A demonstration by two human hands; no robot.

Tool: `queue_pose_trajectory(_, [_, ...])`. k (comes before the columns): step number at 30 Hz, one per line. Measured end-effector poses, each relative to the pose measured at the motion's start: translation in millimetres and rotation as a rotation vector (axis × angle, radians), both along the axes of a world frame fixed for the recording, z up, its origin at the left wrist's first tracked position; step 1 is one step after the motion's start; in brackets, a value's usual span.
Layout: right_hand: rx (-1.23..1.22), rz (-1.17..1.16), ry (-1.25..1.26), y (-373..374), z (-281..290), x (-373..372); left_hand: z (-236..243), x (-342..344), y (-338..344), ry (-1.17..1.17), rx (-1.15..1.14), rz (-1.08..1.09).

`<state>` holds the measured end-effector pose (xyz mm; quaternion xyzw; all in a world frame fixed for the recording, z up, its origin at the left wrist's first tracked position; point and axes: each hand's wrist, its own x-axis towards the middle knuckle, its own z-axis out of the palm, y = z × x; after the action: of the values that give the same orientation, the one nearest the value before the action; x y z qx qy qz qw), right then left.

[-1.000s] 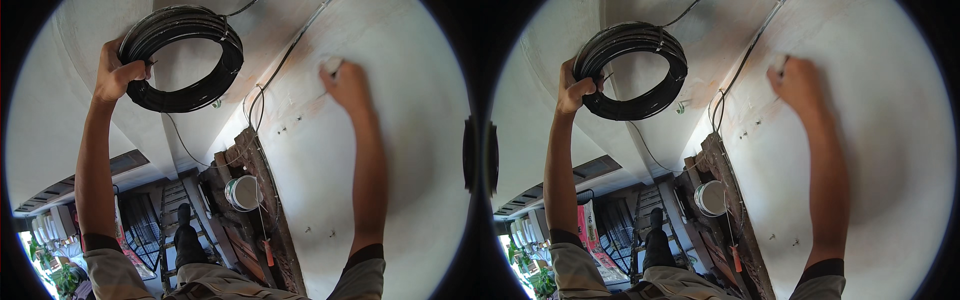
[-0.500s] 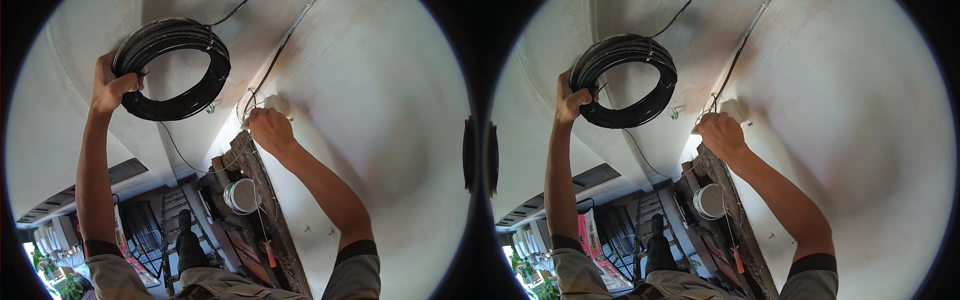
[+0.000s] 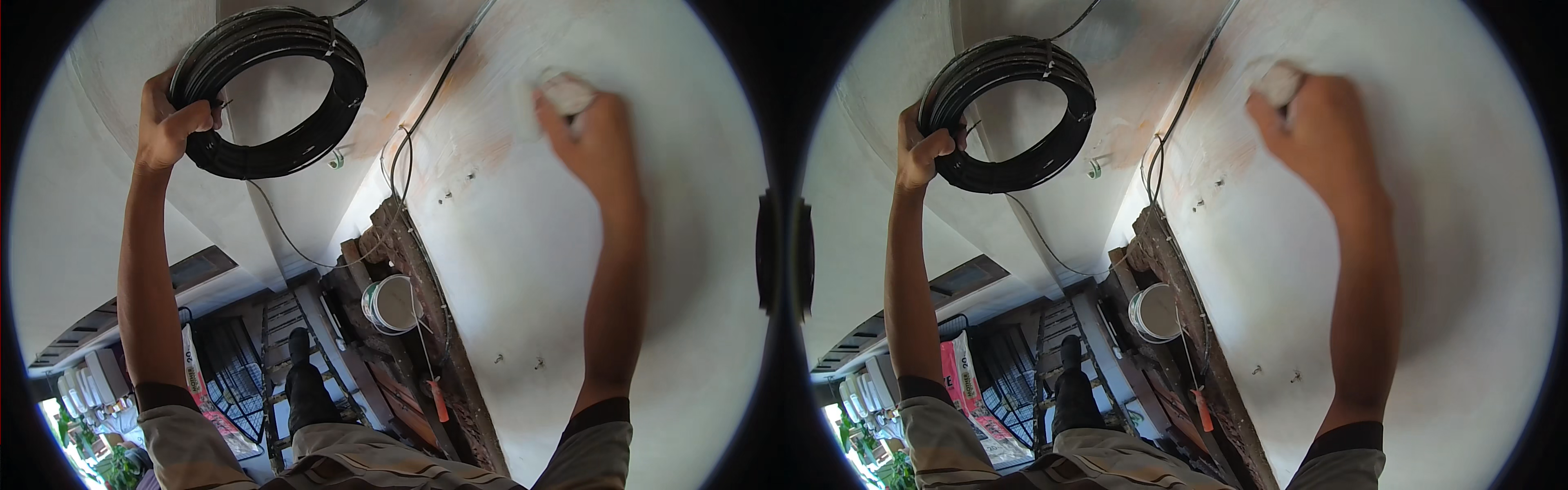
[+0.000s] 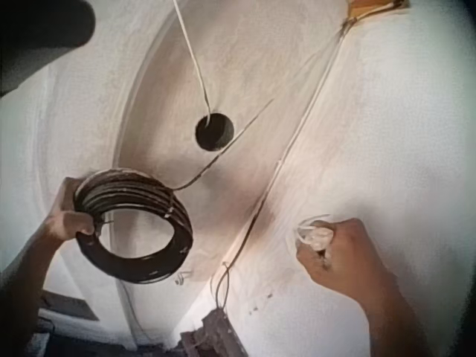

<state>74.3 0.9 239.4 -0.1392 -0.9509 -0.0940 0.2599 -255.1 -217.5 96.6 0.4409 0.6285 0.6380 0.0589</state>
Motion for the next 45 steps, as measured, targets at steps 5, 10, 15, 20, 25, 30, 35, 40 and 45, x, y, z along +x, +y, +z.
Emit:
queue_pose_trajectory(5, [0.008,-0.065,-0.159,56,-32,26,-2,0,9,-0.004,0.01,-0.05])
queue_pose_trajectory(10, [0.202,-0.087,0.017,-15,20,-6,-3,-5,0,0.008,-0.049,-0.021])
queue_pose_trajectory(15, [-0.044,0.13,0.006,8,-85,-24,0,-2,0,0.034,-0.024,-0.018])
queue_pose_trajectory(20, [-0.193,-0.13,-0.302,52,-186,-39,3,0,0,0.035,-0.04,-0.001])
queue_pose_trajectory(25, [-0.029,-0.258,-0.206,62,-95,-38,-1,-1,6,0.052,-0.031,-0.017])
queue_pose_trajectory(30, [0.321,-0.156,0.028,-3,6,-34,0,-3,-1,0.039,-0.012,-0.035])
queue_pose_trajectory(35, [-0.091,0.094,0.153,16,-85,-21,-5,-2,-6,0.114,-0.029,0.009])
queue_pose_trajectory(40, [-0.192,-0.047,0.014,53,-244,1,8,14,5,0.081,-0.044,0.003])
queue_pose_trajectory(45, [-0.331,-0.173,-0.087,47,-322,-14,2,5,-1,0.106,0.014,0.028])
